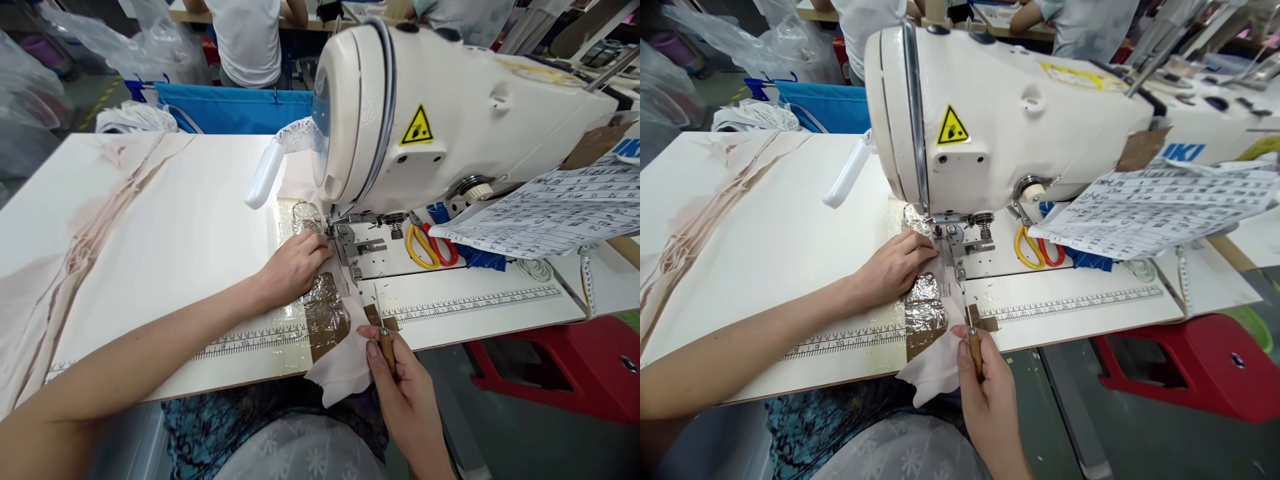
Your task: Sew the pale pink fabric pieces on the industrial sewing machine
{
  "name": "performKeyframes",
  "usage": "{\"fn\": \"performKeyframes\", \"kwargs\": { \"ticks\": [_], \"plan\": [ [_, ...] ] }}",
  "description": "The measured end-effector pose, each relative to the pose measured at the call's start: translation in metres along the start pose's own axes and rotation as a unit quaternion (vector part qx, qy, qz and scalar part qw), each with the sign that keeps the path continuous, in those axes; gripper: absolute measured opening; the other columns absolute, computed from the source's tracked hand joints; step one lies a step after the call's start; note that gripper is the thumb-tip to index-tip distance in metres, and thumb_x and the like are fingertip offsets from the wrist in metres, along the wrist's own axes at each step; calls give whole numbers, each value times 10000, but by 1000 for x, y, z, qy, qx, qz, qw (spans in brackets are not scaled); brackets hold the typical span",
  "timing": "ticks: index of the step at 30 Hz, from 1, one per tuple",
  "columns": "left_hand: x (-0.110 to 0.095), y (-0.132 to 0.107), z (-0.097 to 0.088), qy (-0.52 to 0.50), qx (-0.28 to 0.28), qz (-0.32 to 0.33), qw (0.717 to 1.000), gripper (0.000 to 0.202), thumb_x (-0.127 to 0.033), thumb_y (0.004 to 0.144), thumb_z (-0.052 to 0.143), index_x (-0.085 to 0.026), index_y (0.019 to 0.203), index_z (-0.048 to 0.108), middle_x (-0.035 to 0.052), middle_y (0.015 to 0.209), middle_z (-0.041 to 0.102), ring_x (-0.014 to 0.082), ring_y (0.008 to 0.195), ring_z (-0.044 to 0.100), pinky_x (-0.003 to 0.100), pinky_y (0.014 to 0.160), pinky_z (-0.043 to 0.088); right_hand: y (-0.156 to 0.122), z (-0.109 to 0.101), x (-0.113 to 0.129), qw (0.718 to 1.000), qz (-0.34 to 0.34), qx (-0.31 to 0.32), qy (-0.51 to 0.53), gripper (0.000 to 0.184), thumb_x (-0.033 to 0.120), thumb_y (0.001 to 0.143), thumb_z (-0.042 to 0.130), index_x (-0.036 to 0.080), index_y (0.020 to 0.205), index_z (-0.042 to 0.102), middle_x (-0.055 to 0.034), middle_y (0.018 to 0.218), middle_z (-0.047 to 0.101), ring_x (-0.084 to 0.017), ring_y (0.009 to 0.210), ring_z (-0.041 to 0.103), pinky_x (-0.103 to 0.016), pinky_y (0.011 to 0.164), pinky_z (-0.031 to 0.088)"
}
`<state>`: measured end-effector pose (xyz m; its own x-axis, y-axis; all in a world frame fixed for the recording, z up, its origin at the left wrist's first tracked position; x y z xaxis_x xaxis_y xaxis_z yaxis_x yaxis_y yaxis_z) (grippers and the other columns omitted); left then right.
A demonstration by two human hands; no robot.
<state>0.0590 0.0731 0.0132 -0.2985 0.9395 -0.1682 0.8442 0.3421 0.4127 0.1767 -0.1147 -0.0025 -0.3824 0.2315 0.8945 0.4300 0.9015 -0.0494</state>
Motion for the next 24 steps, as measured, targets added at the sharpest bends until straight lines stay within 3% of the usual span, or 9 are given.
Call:
{"fn": "performKeyframes", "kwargs": {
  "ticks": [10, 14, 16, 19, 22, 24],
  "plan": [
    [3, 1, 1, 53, -6, -34, 998, 357, -66, 966, 331, -67, 1158, 631, 166, 1142, 620, 270, 1036, 536, 417, 825, 531, 21, 4, 3, 1000, -14, 21, -18, 309, 426, 980, 490, 206, 1098, 673, -118, 1119, 744, -235, 1022, 696, -269, 720, 564],
    [1, 0, 0, 23, -14, -12, 1000, 341, -62, 967, 336, -82, 1136, 632, 143, 1079, 641, 237, 964, 548, 390, 807, 532, 26, 6, 6, 999, -22, 34, -19, 282, 408, 980, 493, 219, 1088, 673, -78, 934, 737, -228, 889, 674, -297, 704, 537],
    [2, -1, 2, 28, -15, -5, 999, 340, -54, 962, 336, -87, 1135, 626, 139, 1087, 647, 236, 961, 559, 380, 788, 531, 29, 6, 9, 999, -18, 42, -15, 275, 402, 981, 489, 226, 1094, 668, -36, 768, 679, -212, 752, 632, -284, 620, 500],
    [4, -1, 4, 47, -17, -8, 999, 333, -49, 950, 352, -86, 1156, 610, 143, 1119, 643, 247, 984, 572, 386, 784, 529, 36, 10, 11, 998, -1, 63, -2, 289, 407, 984, 470, 219, 1109, 650, 44, 581, 477, -163, 541, 466, -254, 494, 383],
    [4, -1, 2, 51, -30, -16, 998, 315, -54, 948, 371, -81, 1173, 590, 154, 1137, 634, 257, 1012, 571, 398, 797, 526, 43, 13, 14, 997, 11, 82, 12, 316, 418, 982, 448, 197, 1113, 631, 88, 555, 303, -134, 478, 314, -248, 458, 291],
    [2, -2, -2, 41, -45, -13, 998, 298, -52, 949, 373, -90, 1155, 586, 145, 1110, 635, 244, 990, 572, 386, 787, 523, 47, 15, 16, 996, 9, 85, 18, 331, 425, 975, 440, 181, 1103, 624, 86, 576, 306, -131, 493, 311, -251, 472, 287]
  ]
}}
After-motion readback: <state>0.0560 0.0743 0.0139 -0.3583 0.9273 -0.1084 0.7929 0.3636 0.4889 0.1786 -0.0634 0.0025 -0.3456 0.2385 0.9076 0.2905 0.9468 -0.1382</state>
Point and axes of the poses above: each hand's wrist, its own y-axis towards the middle knuckle, its own z-axis out of the palm, x = y × z, the point moved 5 cm from there along y, towards the middle knuckle
